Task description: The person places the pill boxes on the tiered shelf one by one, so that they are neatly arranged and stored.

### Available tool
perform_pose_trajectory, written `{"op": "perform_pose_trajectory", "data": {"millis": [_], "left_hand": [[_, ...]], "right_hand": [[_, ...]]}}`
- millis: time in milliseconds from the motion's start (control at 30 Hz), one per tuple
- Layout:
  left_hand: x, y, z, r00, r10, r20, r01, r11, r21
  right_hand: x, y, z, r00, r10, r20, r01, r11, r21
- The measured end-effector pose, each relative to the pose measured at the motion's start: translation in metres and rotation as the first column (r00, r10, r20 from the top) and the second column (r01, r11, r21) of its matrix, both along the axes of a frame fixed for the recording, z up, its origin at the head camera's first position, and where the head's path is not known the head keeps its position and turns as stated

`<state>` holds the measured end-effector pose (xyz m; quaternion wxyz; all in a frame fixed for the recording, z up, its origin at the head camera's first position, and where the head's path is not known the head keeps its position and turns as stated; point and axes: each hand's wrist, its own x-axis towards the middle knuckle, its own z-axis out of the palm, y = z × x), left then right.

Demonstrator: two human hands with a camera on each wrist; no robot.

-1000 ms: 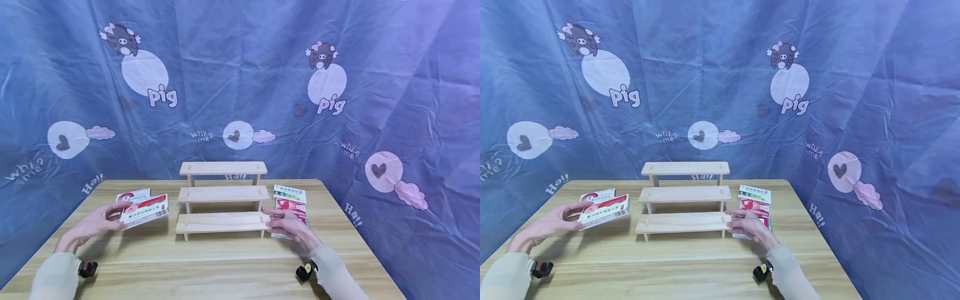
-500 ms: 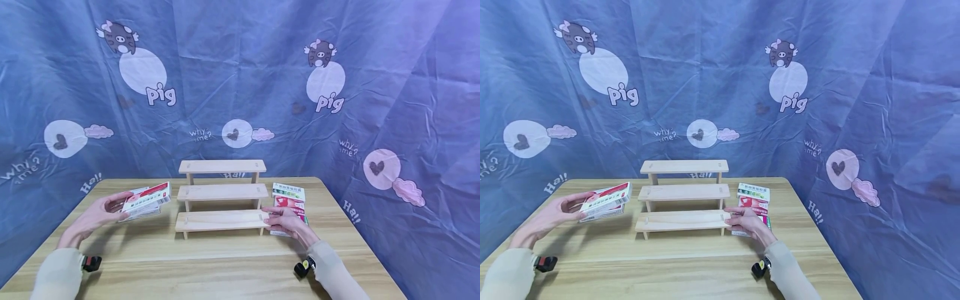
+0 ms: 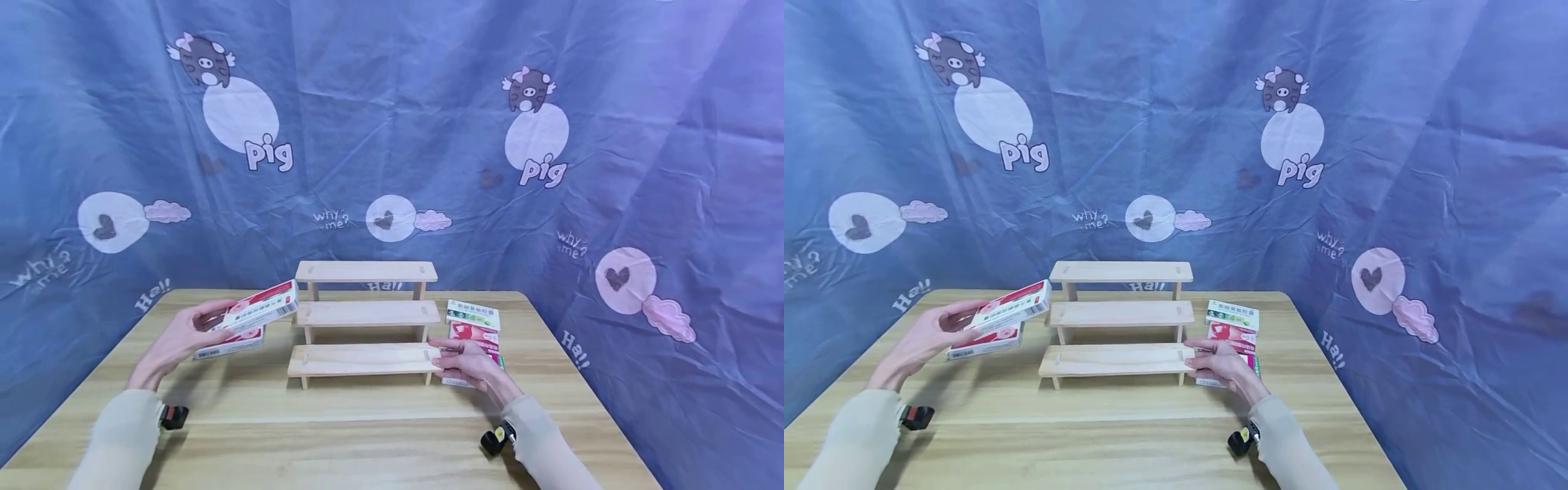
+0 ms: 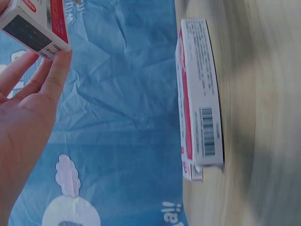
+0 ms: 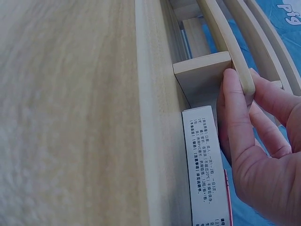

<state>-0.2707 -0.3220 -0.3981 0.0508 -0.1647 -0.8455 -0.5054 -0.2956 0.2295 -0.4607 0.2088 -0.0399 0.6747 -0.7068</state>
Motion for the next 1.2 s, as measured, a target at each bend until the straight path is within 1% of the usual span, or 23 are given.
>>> {"op": "perform_pose_trajectory", "data": {"millis": [133,300,400,500,567,667,733,800,900,1000,1200], "left_hand": [[-0.005,0.008,0.001,1.000,-0.011,0.006,0.011,1.000,0.001],[-0.007,0.017,0.002,1.000,-0.012,0.011,0.012,1.000,-0.006],[-0.010,0.023,0.003,0.999,-0.035,0.015,0.035,0.999,0.014],[-0.015,0.031,0.005,0.999,-0.046,0.000,0.046,0.999,0.020],[-0.017,0.036,0.006,0.999,-0.052,-0.015,0.053,0.998,0.036],[-0.020,0.044,0.007,0.998,-0.040,-0.043,0.042,0.998,0.051],[-0.022,0.048,0.006,0.998,-0.032,-0.054,0.036,0.997,0.075],[-0.024,0.052,0.006,0.997,-0.022,-0.071,0.028,0.996,0.079],[-0.027,0.057,0.007,0.997,-0.014,-0.082,0.022,0.994,0.105],[-0.030,0.064,0.009,0.996,-0.016,-0.083,0.027,0.991,0.131],[-0.037,0.079,0.016,0.998,-0.041,-0.055,0.050,0.984,0.174]], "right_hand": [[0.001,0.000,-0.001,1.000,-0.009,-0.005,0.009,1.000,0.014],[0.000,-0.002,-0.001,1.000,0.008,-0.001,-0.008,1.000,-0.006],[0.000,-0.002,0.000,1.000,0.010,0.001,-0.010,1.000,-0.011],[-0.001,-0.001,-0.001,1.000,0.018,-0.006,-0.018,1.000,-0.010],[-0.001,0.000,-0.001,0.999,0.029,-0.017,-0.029,0.999,-0.012],[-0.001,0.001,-0.002,0.999,0.040,-0.024,-0.041,0.999,-0.019],[-0.001,0.001,-0.002,0.999,0.040,-0.022,-0.040,0.999,-0.022],[-0.002,0.001,-0.001,0.999,0.038,-0.022,-0.039,0.999,-0.020],[-0.002,0.000,-0.001,1.000,0.022,-0.009,-0.022,1.000,-0.020],[-0.002,-0.001,-0.001,1.000,0.019,-0.002,-0.019,1.000,-0.022],[-0.003,-0.001,-0.002,0.999,0.035,-0.003,-0.035,0.999,-0.028]]}}
